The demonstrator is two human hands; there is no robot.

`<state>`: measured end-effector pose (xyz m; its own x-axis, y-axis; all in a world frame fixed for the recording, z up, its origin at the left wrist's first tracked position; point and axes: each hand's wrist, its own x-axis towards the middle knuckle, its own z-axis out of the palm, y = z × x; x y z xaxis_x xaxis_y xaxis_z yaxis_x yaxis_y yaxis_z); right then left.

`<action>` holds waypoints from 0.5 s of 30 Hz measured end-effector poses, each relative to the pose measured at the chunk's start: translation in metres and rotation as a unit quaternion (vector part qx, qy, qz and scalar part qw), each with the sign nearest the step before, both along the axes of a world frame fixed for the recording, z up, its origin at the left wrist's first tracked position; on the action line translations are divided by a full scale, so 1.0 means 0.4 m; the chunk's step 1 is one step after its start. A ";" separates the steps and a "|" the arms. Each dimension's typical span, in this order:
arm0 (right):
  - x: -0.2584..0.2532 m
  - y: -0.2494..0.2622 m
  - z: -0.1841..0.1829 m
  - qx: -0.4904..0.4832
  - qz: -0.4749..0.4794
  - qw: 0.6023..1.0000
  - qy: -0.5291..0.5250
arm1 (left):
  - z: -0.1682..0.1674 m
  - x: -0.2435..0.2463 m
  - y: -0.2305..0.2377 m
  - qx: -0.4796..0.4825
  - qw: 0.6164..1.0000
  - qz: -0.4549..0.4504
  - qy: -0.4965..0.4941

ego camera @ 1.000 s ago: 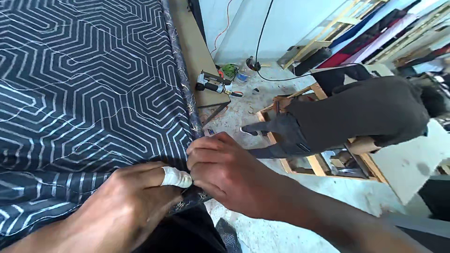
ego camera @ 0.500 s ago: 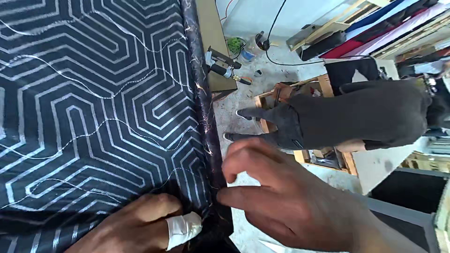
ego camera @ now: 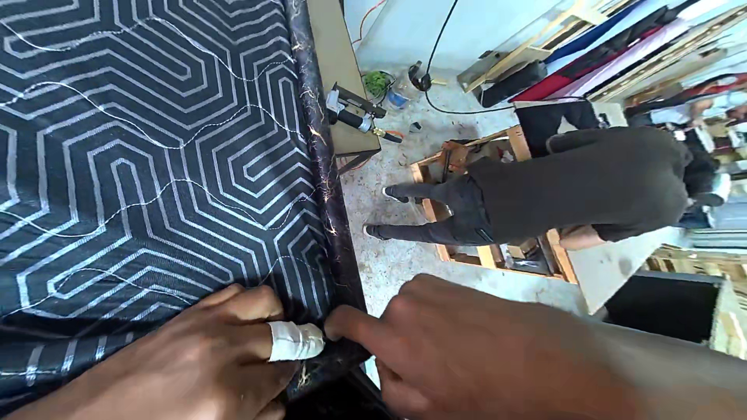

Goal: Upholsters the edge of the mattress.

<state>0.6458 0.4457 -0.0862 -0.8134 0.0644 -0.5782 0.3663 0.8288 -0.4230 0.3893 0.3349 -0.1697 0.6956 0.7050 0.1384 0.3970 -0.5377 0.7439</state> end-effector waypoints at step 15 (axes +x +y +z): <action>0.058 0.312 -0.119 0.128 -0.402 0.897 0.135 | -0.002 -0.029 0.039 0.064 0.991 -0.107 0.040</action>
<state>0.6692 0.5706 -0.1339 -0.5526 0.7950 -0.2502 0.8021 0.4257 -0.4188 0.3776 0.3506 -0.1706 0.8394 0.5207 0.1557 0.3187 -0.7037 0.6350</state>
